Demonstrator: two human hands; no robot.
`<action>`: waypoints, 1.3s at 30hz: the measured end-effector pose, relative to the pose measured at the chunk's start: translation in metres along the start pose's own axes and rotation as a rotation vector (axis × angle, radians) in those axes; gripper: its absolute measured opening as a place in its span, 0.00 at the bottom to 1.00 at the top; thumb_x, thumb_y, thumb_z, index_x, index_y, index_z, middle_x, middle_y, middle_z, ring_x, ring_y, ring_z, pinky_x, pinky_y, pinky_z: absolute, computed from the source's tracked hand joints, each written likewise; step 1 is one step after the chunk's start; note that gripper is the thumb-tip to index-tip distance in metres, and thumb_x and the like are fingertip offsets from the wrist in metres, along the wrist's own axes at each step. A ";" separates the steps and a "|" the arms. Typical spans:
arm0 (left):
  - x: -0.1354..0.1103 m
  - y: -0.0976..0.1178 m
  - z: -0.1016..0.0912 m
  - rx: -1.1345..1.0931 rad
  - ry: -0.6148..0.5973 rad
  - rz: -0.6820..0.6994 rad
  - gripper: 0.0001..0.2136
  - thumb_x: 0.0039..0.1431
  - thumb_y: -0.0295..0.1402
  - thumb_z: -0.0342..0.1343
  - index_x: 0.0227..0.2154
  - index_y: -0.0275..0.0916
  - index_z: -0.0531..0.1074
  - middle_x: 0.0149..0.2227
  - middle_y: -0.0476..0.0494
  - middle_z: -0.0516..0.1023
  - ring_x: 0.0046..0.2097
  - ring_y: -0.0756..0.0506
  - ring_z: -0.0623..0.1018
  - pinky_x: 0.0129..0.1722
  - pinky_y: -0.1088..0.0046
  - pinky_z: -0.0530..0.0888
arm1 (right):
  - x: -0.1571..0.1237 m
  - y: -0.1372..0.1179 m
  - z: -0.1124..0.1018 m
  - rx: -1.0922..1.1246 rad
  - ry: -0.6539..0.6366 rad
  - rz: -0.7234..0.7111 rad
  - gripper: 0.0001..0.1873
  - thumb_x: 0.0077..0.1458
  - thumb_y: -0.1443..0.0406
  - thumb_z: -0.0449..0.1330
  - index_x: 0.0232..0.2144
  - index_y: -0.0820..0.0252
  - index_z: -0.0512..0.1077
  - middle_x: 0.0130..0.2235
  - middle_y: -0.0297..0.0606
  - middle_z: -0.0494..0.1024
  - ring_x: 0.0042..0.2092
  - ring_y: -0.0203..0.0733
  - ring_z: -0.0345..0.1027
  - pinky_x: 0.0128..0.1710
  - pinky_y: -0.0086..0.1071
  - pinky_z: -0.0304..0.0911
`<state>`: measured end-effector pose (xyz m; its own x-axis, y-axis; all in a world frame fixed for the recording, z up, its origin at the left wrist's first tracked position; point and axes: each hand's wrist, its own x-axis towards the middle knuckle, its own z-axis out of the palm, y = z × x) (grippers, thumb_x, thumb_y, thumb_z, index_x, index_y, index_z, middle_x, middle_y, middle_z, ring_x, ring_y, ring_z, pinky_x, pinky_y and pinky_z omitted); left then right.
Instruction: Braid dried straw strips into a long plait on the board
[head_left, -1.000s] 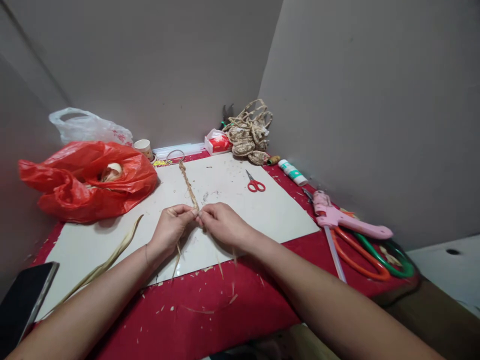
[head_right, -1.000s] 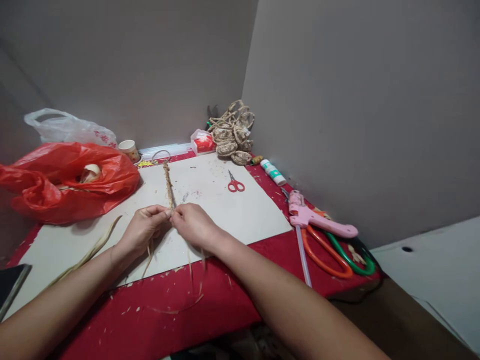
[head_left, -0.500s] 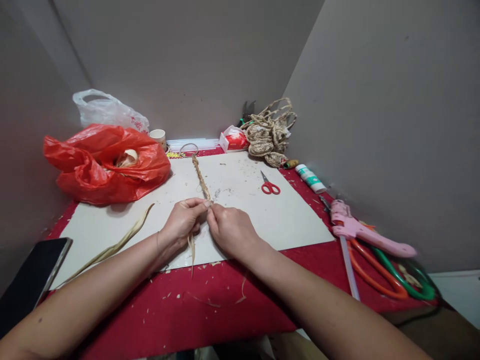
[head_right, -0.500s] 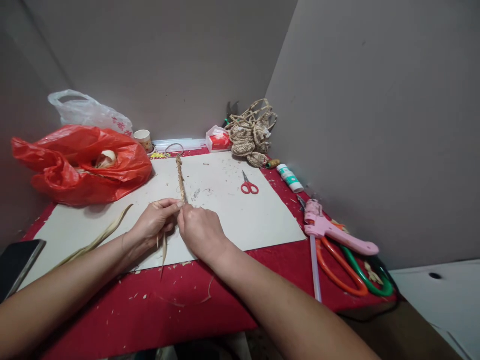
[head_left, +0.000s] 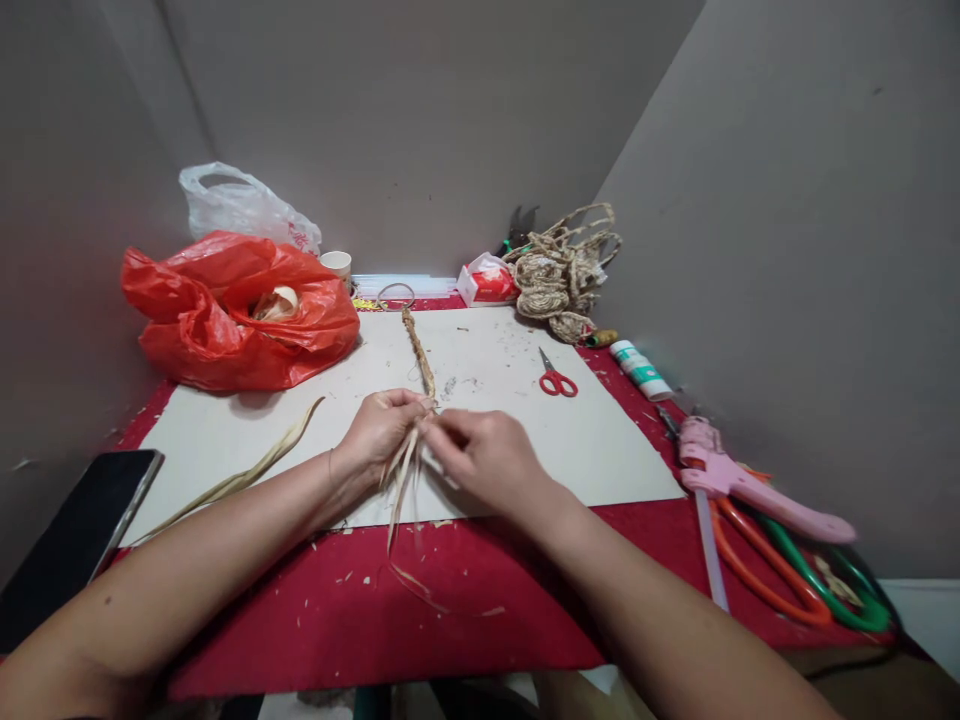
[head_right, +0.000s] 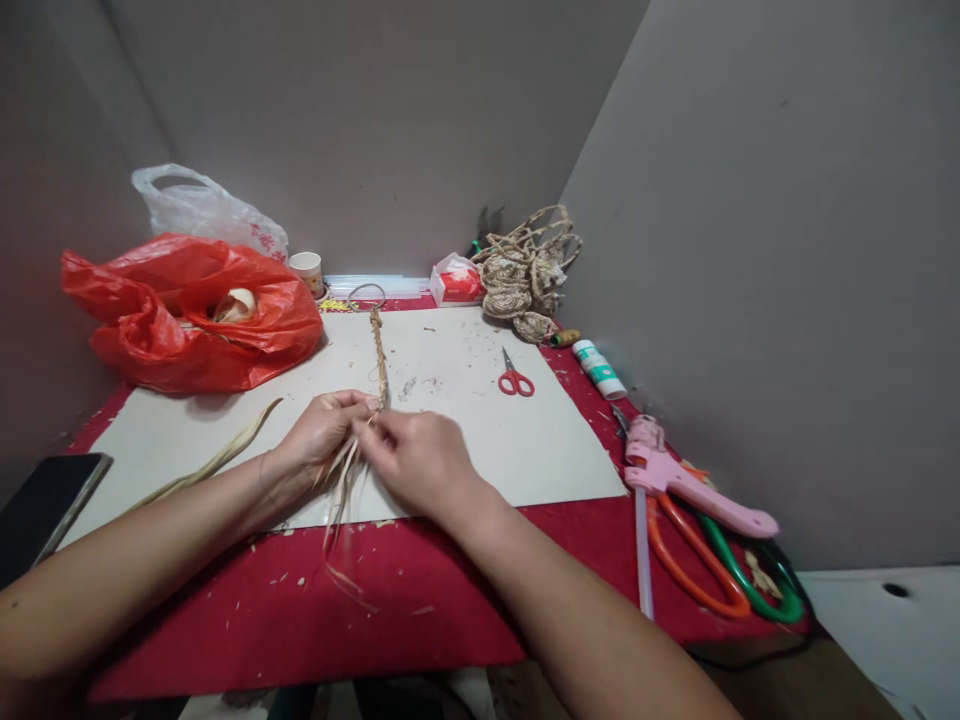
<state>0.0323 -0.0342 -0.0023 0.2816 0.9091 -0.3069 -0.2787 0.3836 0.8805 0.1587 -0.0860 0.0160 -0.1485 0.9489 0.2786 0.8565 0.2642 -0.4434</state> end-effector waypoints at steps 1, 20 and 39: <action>0.000 0.002 0.000 0.002 -0.005 -0.024 0.03 0.42 0.23 0.59 0.21 0.33 0.70 0.19 0.48 0.71 0.20 0.55 0.68 0.22 0.78 0.64 | 0.002 0.006 -0.003 0.106 0.090 0.053 0.21 0.58 0.55 0.49 0.21 0.61 0.69 0.19 0.36 0.71 0.23 0.35 0.63 0.25 0.29 0.53; 0.000 0.004 -0.001 0.086 -0.054 -0.066 0.04 0.44 0.26 0.59 0.23 0.35 0.70 0.19 0.46 0.73 0.18 0.54 0.68 0.20 0.78 0.60 | 0.021 0.029 0.002 1.081 -0.515 0.411 0.21 0.59 0.56 0.50 0.18 0.59 0.56 0.14 0.24 0.50 0.16 0.27 0.36 0.14 0.26 0.33; -0.012 0.020 -0.001 0.401 -0.266 -0.025 0.05 0.51 0.25 0.51 0.31 0.36 0.68 0.16 0.50 0.69 0.13 0.57 0.59 0.15 0.79 0.53 | 0.017 0.018 0.016 0.978 -0.260 0.421 0.21 0.56 0.61 0.51 0.14 0.63 0.65 0.14 0.32 0.63 0.16 0.27 0.48 0.18 0.25 0.44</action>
<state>0.0226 -0.0369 0.0186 0.5234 0.8072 -0.2729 0.0924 0.2645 0.9599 0.1639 -0.0623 -0.0009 -0.1341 0.9723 -0.1914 0.1178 -0.1761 -0.9773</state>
